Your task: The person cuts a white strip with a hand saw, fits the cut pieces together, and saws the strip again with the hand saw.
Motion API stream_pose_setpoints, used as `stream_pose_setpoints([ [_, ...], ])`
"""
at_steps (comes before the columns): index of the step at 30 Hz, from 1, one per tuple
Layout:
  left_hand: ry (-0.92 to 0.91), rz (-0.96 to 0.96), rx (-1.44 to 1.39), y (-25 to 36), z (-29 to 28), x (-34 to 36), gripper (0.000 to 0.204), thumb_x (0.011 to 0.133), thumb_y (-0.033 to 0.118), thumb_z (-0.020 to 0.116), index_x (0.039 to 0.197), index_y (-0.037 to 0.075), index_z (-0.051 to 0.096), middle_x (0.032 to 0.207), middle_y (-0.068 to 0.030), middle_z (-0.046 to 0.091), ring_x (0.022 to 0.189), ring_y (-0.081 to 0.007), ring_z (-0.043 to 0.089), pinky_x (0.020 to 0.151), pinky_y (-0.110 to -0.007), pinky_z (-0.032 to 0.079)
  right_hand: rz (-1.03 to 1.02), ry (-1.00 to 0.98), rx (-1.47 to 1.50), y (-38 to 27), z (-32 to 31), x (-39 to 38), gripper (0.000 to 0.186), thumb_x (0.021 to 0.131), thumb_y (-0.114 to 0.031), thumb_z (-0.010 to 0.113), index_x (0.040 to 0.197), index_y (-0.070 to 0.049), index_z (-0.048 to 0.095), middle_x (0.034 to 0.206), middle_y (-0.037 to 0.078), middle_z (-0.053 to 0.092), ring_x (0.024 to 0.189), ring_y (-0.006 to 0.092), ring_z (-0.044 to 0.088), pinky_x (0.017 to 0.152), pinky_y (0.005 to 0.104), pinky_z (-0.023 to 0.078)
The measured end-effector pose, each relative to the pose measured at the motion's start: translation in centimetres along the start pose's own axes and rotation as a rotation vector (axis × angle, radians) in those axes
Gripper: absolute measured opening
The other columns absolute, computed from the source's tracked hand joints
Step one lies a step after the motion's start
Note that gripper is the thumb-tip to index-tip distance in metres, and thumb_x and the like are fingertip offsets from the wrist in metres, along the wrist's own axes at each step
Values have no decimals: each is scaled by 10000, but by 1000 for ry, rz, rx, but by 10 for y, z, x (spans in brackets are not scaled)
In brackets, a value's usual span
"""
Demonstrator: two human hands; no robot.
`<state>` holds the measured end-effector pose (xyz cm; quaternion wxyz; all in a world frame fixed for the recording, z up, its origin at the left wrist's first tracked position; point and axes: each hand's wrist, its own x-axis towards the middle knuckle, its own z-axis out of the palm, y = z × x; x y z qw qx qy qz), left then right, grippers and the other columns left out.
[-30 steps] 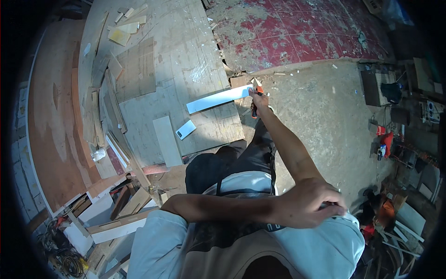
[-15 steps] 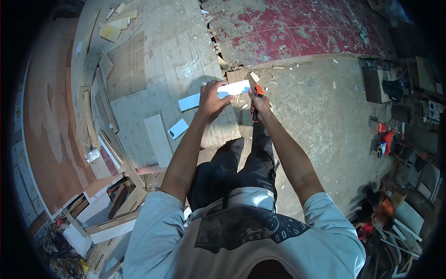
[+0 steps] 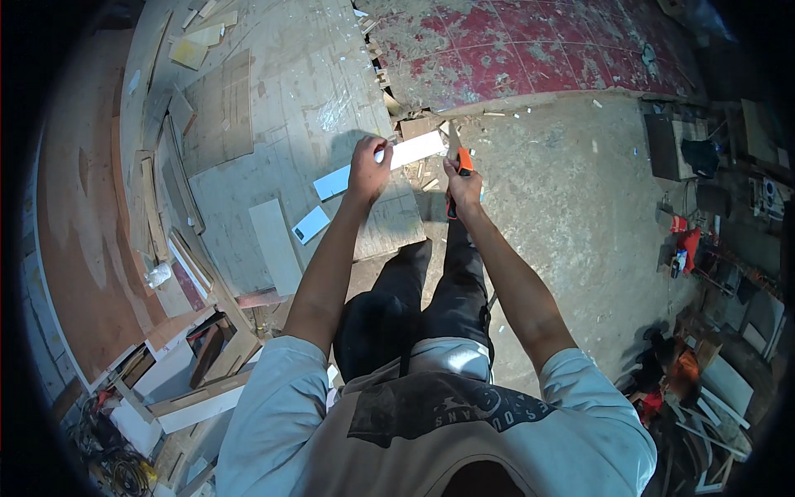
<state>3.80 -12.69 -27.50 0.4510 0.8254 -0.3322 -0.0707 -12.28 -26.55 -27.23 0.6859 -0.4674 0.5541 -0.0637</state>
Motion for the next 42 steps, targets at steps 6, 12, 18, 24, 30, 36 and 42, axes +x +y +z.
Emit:
stream_pose_setpoints([
  [6,-58,15,-58,5,-4,-13,59,853,42,629,874,-12,630,860,-150,598,865,-335,567,773,-396,463,-452,114,-380,-6,-19,-54,219,750,-142,714,759,9,555,609,106,568,579,197,571,562,348,457],
  [12,11,-53,77,21,7,-5,89,856,82,644,844,-6,634,812,-142,608,803,-332,581,761,-391,464,-676,-73,-396,-52,-31,-127,133,792,-5,627,737,17,508,633,82,490,595,138,484,575,325,433],
  [18,143,-51,332,13,25,8,202,859,195,662,722,56,613,663,-111,602,669,-304,583,651,-409,440,-673,-210,-441,-67,-13,-155,135,778,4,626,719,13,506,646,128,527,581,191,524,581,336,445],
  [24,136,-164,432,13,28,14,224,877,226,634,724,64,604,645,-123,621,620,-304,593,669,-394,433,-501,-280,-482,-70,2,-165,170,761,-60,633,855,76,593,750,280,624,740,429,649,661,428,503],
  [30,163,-136,479,8,29,11,202,872,211,622,731,70,590,628,-133,611,621,-304,598,692,-396,426,-472,-291,-458,-72,8,-169,120,764,-34,627,821,59,575,723,235,607,694,341,624,652,394,489],
  [36,147,-190,524,8,31,8,200,877,201,608,727,72,578,622,-131,604,621,-310,595,689,-403,414,-474,-294,-433,-71,13,-175,102,775,-28,634,796,51,573,707,197,617,646,280,637,628,362,489],
  [42,142,-142,502,4,32,7,192,885,200,593,737,79,577,631,-113,607,637,-292,599,692,-392,403,-515,-319,-447,-76,15,-181,128,792,-41,634,845,55,568,720,224,625,692,309,673,635,371,499],
])
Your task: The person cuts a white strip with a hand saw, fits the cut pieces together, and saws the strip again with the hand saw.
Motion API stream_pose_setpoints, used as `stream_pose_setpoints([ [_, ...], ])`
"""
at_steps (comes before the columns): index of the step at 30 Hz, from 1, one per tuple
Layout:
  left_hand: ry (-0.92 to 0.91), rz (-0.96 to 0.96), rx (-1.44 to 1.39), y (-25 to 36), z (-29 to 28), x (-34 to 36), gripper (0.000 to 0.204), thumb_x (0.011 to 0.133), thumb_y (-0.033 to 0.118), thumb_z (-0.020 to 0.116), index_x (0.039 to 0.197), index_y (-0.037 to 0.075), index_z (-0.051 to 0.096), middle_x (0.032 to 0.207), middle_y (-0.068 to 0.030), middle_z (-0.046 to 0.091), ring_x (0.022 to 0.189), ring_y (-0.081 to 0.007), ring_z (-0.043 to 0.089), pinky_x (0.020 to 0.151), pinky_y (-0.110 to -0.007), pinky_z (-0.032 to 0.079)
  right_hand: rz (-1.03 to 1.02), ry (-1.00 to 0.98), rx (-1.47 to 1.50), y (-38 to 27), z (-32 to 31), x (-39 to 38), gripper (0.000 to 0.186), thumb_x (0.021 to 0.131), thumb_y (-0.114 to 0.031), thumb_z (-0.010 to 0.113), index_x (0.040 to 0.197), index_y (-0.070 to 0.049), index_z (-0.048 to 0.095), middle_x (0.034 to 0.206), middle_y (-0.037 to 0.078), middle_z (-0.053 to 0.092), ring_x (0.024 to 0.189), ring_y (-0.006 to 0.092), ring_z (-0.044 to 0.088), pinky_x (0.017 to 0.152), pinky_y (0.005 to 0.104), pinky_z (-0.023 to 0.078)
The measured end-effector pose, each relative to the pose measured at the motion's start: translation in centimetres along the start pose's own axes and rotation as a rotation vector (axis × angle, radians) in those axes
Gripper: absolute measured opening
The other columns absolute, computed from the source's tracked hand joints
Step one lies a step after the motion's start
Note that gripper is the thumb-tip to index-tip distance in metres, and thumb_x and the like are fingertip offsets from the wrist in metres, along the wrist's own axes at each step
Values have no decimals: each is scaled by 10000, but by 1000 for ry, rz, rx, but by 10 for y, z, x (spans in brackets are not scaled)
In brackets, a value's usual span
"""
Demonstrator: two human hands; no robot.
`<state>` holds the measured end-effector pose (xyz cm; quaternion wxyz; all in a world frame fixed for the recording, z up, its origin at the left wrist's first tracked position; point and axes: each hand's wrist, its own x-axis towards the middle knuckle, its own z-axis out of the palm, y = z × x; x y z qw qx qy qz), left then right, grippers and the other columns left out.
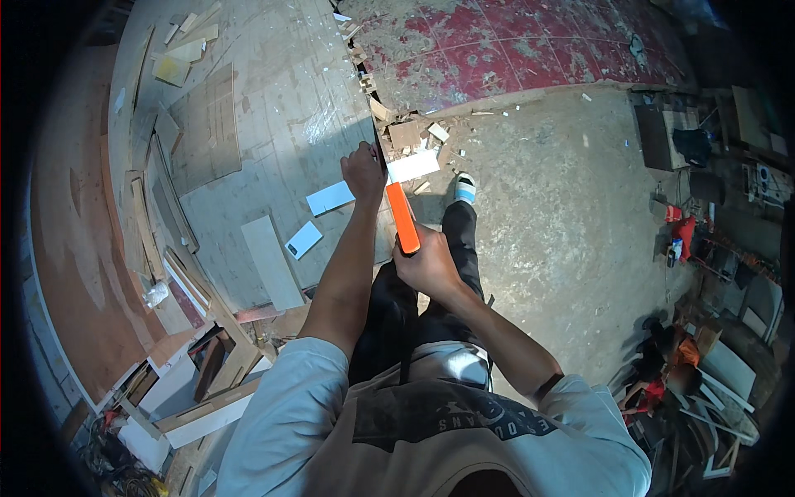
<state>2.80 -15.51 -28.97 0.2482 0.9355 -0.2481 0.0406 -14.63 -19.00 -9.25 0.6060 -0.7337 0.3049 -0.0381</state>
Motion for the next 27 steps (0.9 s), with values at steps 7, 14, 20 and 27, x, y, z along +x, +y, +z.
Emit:
stream_pose_setpoints([
  [7,26,41,41,-3,3,-1,184,888,185,579,729,92,570,632,-90,592,637,-282,591,687,-396,393,96,-83,96,-39,-13,-17,212,811,-35,611,989,58,546,786,247,632,734,337,684,644,388,501],
  [14,51,66,18,-1,3,-2,174,874,185,596,726,94,574,627,-89,588,632,-275,588,675,-393,398,118,-105,95,-42,-16,-7,236,807,-23,608,1021,58,552,786,233,631,707,288,678,640,361,491],
  [20,86,15,14,1,6,-4,209,887,203,596,713,91,576,609,-89,580,630,-272,586,676,-392,402,178,-106,95,-47,-22,-13,196,811,-4,594,991,62,553,761,223,620,664,222,653,617,344,480],
  [27,35,-28,1,-4,5,-6,224,916,205,567,728,83,560,633,-106,584,633,-291,569,692,-394,414,145,-108,90,-50,-23,-12,187,796,28,584,978,66,556,769,237,609,714,317,659,650,353,479],
])
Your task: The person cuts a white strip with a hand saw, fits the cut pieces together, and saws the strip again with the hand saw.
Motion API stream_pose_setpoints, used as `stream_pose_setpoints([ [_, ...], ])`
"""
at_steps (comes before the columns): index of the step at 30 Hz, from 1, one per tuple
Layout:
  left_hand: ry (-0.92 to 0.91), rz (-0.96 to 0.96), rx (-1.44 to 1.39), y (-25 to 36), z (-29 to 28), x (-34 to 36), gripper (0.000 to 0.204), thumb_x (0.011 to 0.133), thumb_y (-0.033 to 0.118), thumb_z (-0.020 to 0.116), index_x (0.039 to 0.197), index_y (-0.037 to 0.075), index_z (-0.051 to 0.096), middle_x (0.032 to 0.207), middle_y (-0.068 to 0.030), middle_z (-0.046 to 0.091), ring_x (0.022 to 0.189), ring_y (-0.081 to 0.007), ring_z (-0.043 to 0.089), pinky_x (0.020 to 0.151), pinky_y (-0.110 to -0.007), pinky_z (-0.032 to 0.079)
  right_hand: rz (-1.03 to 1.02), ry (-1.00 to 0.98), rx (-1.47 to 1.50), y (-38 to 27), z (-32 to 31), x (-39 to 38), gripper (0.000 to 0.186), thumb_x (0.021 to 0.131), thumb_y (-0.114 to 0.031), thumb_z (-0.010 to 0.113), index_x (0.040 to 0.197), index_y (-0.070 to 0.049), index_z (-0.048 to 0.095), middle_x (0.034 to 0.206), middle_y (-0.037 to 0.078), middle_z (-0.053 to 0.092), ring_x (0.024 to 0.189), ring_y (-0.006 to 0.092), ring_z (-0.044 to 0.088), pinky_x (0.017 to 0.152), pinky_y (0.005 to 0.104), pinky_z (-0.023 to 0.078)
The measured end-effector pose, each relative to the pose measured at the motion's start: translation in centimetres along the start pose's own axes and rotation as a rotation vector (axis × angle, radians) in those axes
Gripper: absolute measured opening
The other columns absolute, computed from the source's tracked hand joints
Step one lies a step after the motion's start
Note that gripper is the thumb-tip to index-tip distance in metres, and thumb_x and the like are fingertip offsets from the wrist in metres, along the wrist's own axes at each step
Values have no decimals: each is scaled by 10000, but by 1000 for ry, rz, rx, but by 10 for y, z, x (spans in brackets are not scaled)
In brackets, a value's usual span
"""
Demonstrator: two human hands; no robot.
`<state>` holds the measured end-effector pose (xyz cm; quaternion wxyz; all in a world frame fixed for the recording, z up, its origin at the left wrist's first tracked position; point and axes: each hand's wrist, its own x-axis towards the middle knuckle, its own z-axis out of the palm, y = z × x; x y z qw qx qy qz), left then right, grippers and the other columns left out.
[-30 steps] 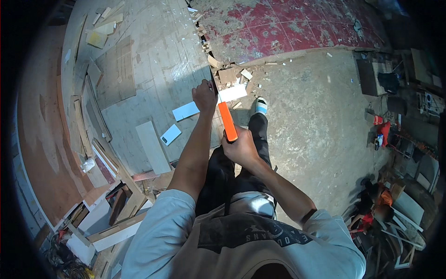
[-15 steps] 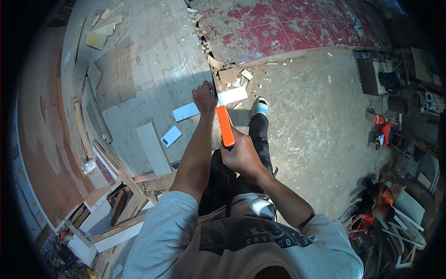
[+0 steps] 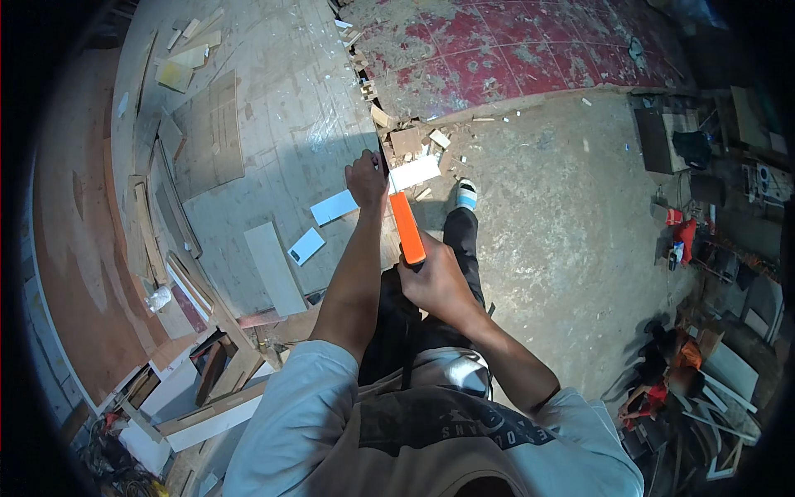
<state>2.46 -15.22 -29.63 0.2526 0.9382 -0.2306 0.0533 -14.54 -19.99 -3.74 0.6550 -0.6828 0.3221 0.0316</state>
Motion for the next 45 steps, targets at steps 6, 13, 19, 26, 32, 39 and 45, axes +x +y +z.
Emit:
stream_pose_setpoints([
  [6,33,10,-110,7,-1,3,211,929,180,564,759,56,549,653,-140,582,635,-318,551,686,-416,434,-110,46,8,-1,-2,0,216,795,34,587,1005,69,553,731,205,590,596,163,591,567,313,457],
  [13,29,-13,-65,5,0,2,195,929,160,570,774,44,545,649,-150,572,637,-331,550,688,-419,436,-79,1,56,-9,-5,-9,270,796,17,601,1057,67,548,727,177,602,597,107,565,530,318,441],
  [19,37,34,-108,3,1,0,183,923,150,571,774,47,550,650,-148,575,639,-323,560,697,-414,435,-217,61,15,-10,-5,-12,267,797,15,593,1055,64,547,761,200,615,643,146,601,559,324,458],
  [26,41,-11,-45,12,-4,6,188,914,163,580,763,54,559,665,-150,589,635,-329,559,690,-423,442,-84,-1,-106,-1,-6,-35,196,810,10,568,1002,39,548,786,206,619,688,309,643,644,382,490],
  [32,79,-40,-19,12,-2,4,167,884,167,592,753,66,567,666,-150,603,633,-345,559,672,-445,463,-25,38,6,-1,-6,-55,96,842,-28,571,920,17,539,727,156,584,631,252,606,631,363,487],
  [39,89,-19,-34,12,-3,6,208,856,206,603,709,64,569,637,-133,612,612,-326,576,662,-431,452,-86,171,-62,28,-7,-29,179,760,-24,626,919,28,563,732,171,627,668,293,666,605,347,509],
  [45,71,-41,-50,12,-7,6,217,851,211,610,697,64,572,628,-129,609,587,-336,568,671,-419,455,-150,215,-31,65,3,22,141,784,6,604,729,-10,475,634,85,486,587,139,471,576,311,428],
])
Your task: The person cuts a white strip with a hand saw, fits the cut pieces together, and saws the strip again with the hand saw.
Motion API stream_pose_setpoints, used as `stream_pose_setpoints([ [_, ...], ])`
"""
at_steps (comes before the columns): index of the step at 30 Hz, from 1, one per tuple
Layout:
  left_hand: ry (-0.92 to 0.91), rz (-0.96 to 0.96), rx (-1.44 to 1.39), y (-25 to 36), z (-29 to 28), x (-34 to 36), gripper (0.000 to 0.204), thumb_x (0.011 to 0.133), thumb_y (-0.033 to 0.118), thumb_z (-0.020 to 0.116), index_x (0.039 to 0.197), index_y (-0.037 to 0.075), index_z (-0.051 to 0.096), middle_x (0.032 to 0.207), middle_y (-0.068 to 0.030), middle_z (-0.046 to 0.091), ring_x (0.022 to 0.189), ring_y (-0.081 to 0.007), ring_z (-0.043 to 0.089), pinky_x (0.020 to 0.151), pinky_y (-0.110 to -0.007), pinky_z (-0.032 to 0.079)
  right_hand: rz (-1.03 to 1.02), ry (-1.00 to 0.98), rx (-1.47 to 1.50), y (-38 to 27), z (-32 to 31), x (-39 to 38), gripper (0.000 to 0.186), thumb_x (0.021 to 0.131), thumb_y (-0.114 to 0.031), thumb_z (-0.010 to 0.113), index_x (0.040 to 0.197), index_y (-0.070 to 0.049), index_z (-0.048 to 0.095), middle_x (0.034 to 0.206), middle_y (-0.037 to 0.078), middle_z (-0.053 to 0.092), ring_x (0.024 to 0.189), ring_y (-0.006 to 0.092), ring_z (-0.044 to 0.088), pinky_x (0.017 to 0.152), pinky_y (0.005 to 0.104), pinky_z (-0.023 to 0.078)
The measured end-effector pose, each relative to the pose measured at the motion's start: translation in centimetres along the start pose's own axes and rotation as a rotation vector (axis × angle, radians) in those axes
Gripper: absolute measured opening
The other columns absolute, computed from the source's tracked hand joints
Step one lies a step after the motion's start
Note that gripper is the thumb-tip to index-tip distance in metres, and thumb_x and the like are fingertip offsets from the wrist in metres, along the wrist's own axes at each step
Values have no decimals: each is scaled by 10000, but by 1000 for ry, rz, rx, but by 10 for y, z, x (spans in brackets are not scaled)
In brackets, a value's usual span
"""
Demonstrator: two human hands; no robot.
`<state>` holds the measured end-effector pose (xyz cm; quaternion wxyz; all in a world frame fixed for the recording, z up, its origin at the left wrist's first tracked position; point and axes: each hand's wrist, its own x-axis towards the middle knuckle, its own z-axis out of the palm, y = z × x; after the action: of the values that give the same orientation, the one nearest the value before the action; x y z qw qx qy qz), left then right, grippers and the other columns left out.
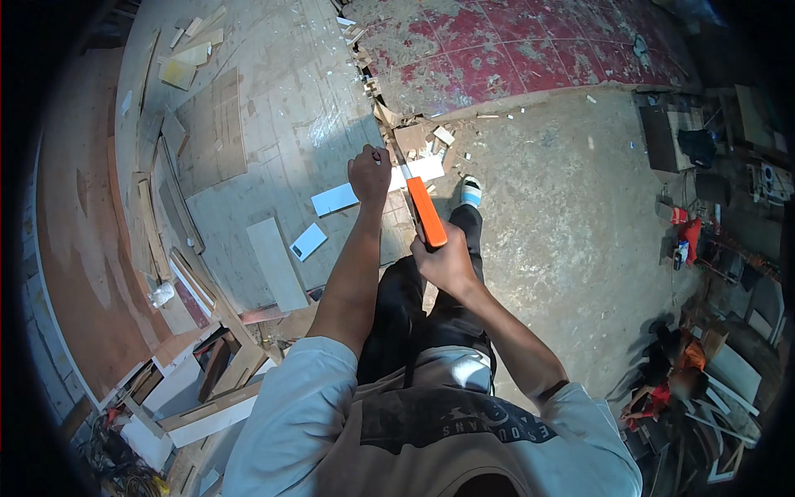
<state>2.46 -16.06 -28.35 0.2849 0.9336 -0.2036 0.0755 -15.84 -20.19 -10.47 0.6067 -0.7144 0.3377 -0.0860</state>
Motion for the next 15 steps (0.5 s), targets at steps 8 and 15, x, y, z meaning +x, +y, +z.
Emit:
stream_pose_setpoints([
  [8,-16,-18,-1,1,-3,1,221,859,208,599,692,67,571,620,-141,599,589,-331,569,679,-419,447,86,-62,0,3,10,16,185,749,-57,621,879,70,586,701,258,602,675,405,635,650,408,496],
  [15,-4,27,57,-1,1,-1,205,858,205,613,701,77,582,615,-104,607,595,-286,582,678,-395,422,35,-44,-5,7,16,17,111,760,-26,618,766,32,523,642,145,539,589,205,530,609,341,457],
])
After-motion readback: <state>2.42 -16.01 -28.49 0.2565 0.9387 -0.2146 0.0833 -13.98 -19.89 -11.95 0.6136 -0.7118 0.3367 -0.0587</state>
